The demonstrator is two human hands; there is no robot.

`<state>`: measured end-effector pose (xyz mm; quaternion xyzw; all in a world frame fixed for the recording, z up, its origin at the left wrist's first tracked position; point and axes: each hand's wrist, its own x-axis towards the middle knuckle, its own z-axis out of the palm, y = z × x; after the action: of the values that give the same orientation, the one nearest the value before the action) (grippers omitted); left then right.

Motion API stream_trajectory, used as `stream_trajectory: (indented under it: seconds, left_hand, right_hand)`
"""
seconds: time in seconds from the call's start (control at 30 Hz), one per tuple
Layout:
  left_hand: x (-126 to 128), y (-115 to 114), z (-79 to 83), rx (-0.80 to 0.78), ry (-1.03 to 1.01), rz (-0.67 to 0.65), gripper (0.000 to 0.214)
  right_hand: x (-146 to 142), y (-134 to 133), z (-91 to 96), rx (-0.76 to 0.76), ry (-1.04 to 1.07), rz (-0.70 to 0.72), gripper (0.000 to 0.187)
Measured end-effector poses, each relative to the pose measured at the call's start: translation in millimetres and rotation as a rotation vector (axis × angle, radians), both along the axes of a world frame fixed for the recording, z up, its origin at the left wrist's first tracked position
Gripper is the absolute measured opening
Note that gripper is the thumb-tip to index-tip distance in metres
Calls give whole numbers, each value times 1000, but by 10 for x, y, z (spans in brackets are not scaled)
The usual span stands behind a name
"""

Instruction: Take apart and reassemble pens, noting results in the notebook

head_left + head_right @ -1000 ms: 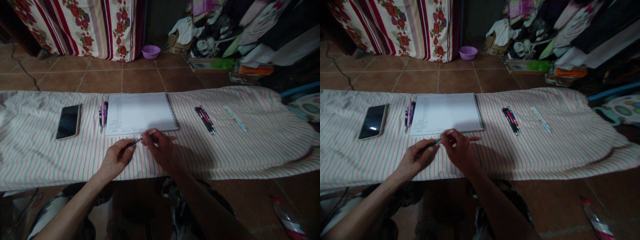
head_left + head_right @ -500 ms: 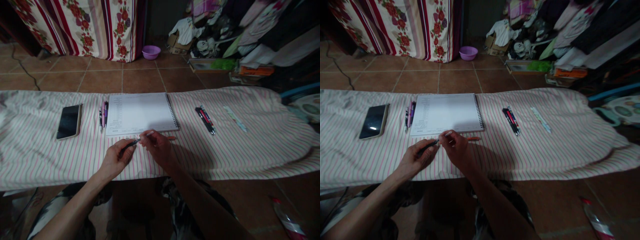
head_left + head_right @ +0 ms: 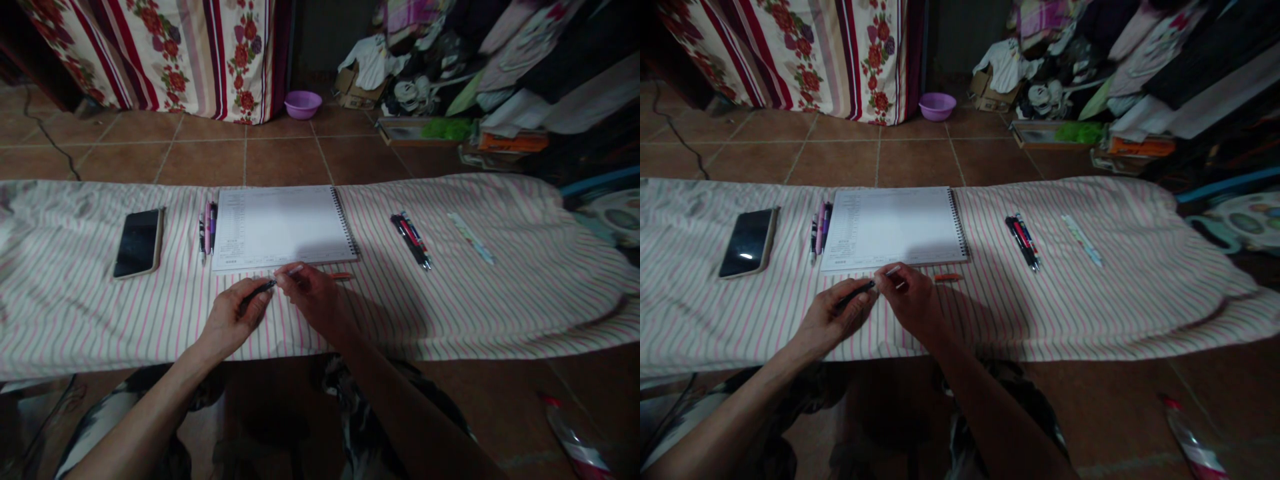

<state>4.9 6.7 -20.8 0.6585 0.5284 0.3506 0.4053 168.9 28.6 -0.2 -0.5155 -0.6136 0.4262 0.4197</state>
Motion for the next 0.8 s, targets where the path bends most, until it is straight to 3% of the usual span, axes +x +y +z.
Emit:
stream_trajectory:
  seconds: [0.8]
  left_hand:
    - [11,18,50,11,38,7,29]
  right_hand:
    - [-28,-12,-24,-59,59,3,13]
